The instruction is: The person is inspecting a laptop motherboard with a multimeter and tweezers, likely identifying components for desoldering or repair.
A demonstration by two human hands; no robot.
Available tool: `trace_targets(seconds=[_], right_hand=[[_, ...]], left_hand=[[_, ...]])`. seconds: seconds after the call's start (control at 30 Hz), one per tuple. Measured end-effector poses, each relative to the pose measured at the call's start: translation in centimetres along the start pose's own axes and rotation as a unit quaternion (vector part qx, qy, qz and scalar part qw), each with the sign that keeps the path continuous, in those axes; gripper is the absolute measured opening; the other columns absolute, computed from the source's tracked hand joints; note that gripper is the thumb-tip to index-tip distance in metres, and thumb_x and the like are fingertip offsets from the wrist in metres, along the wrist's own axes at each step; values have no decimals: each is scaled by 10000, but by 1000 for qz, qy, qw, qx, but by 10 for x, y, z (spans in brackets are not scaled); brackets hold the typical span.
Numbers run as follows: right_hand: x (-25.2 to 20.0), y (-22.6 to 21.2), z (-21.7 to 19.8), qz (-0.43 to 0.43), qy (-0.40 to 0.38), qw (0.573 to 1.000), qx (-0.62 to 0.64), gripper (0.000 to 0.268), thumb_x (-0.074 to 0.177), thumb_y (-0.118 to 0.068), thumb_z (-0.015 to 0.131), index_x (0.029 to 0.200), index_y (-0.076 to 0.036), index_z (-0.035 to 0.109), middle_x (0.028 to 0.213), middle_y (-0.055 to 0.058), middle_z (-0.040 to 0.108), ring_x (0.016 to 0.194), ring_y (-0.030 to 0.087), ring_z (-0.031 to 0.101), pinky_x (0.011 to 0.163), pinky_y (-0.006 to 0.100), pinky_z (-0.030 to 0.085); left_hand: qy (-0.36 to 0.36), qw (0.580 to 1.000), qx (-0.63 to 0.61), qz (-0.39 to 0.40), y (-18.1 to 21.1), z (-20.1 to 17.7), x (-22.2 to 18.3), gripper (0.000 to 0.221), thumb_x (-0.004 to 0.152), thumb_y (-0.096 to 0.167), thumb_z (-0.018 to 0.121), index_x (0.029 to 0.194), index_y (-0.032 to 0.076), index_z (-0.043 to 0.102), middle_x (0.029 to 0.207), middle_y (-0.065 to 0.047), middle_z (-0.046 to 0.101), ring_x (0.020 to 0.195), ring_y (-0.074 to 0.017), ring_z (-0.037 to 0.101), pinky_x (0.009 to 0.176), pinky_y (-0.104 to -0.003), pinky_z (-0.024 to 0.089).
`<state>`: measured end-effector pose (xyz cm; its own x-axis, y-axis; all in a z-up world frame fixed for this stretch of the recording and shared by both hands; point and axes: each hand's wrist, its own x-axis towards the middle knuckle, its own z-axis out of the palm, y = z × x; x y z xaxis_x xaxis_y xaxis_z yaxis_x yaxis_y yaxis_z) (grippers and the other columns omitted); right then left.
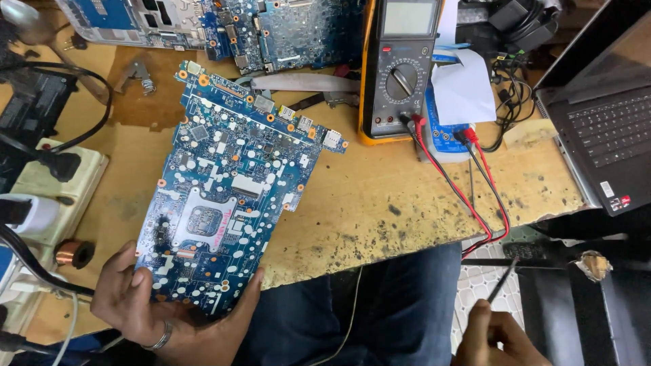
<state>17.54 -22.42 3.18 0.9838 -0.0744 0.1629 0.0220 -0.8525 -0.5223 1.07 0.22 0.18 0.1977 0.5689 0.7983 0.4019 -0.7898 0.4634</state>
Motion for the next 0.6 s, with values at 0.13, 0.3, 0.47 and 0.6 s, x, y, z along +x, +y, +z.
trace_targets(seconds=[0.13, 0.3, 0.47, 0.6], right_hand=[[12, 19, -5, 60, -11, 997, 41, 488, 1152, -323, 554, 771, -21, 594, 562, 91, 441, 575, 206, 447, 632, 322, 322], [21, 44, 32, 11, 37, 980, 194, 395, 1127, -298, 636, 865, -7, 678, 639, 97, 579, 614, 137, 512, 625, 252, 364], [19, 11, 46, -205, -54, 957, 197, 395, 964, -204, 689, 607, -84, 569, 523, -25, 389, 551, 52, 352, 550, 257, 279], [20, -4, 53, -226, -100, 940, 235, 440, 955, -214, 679, 577, -88, 494, 541, -18, 351, 550, 72, 325, 521, 268, 281]], left_hand=[[-15, 1000, 8, 0, 3, -3, 0, 1007, 832, 332, 937, 1551, 116, 266, 1477, -282, 336, 1350, -492, 475, 1130, -581, 493], [-12, 1000, 12, -1, 4, -2, 0, 1009, 820, 352, 929, 1541, 105, 269, 1477, -293, 339, 1345, -498, 476, 1112, -589, 494], [-30, 1000, 5, -5, 5, -4, -2, 1091, 807, 305, 978, 1589, 132, 236, 1507, -280, 313, 1393, -489, 450, 1130, -579, 497], [16, 978, -108, -180, -179, 32, -79, 210, 1108, -236, 625, 1295, -331, 618, 1261, -391, 654, 1080, -351, 589, 854, -434, 462]])
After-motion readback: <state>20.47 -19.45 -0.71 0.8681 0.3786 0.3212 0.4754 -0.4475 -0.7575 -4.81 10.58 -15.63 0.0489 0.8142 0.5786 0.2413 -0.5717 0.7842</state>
